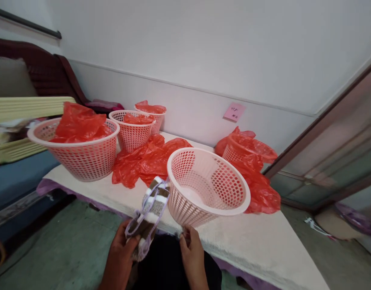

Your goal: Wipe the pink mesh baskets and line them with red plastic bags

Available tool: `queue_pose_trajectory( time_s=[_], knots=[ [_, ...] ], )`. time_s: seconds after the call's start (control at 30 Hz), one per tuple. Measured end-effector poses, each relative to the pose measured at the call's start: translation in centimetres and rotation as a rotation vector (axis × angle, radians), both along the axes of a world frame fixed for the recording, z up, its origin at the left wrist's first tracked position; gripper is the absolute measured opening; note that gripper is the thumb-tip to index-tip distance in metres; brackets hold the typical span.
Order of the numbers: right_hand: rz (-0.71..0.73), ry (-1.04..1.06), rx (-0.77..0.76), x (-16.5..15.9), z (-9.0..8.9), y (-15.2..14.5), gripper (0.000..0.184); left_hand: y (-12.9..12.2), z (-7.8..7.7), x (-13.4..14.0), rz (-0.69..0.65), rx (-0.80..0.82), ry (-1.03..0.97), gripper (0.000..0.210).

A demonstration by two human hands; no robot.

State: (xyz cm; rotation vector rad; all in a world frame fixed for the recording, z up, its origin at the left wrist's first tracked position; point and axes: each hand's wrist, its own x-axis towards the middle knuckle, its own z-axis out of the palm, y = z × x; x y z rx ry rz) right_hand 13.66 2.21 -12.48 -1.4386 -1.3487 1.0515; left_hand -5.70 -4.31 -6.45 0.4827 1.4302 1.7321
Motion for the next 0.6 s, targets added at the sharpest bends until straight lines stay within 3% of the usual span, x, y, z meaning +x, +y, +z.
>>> queue_pose_trajectory(
  time_s=[0.17, 0.3, 0.37, 0.43, 0.6],
  knots=[
    [0.244, 0.239, -0.095, -3.0, 4.2, -4.3, 0.042, -2.3, 0.0, 1.5, -0.042, 0.041, 0.162, 0.034],
    [0.378, 0.614, -0.124, -4.5, 6.9, -6.7, 0.048, -3.8, -1.2, 2.6, -0.177, 0.230, 0.646, 0.042],
    [0.353, 0.762, -0.168, -4.7, 7.4, -7.3, 0.051, -4.1, -1.8, 2.6, -0.312, 0.409, 0.960, 0.050],
    [0.282, 0.863, -0.221, -4.7, 7.5, -7.7, 0.048, -4.4, -2.1, 2.6, -0.411, 0.513, 1.142, 0.053],
    [0.150, 0.948, -0.251, -3.6, 8.3, -8.8, 0.037, -5.8, -1.2, 3.1, -0.510, 0.545, 1.088, 0.053]
  ],
)
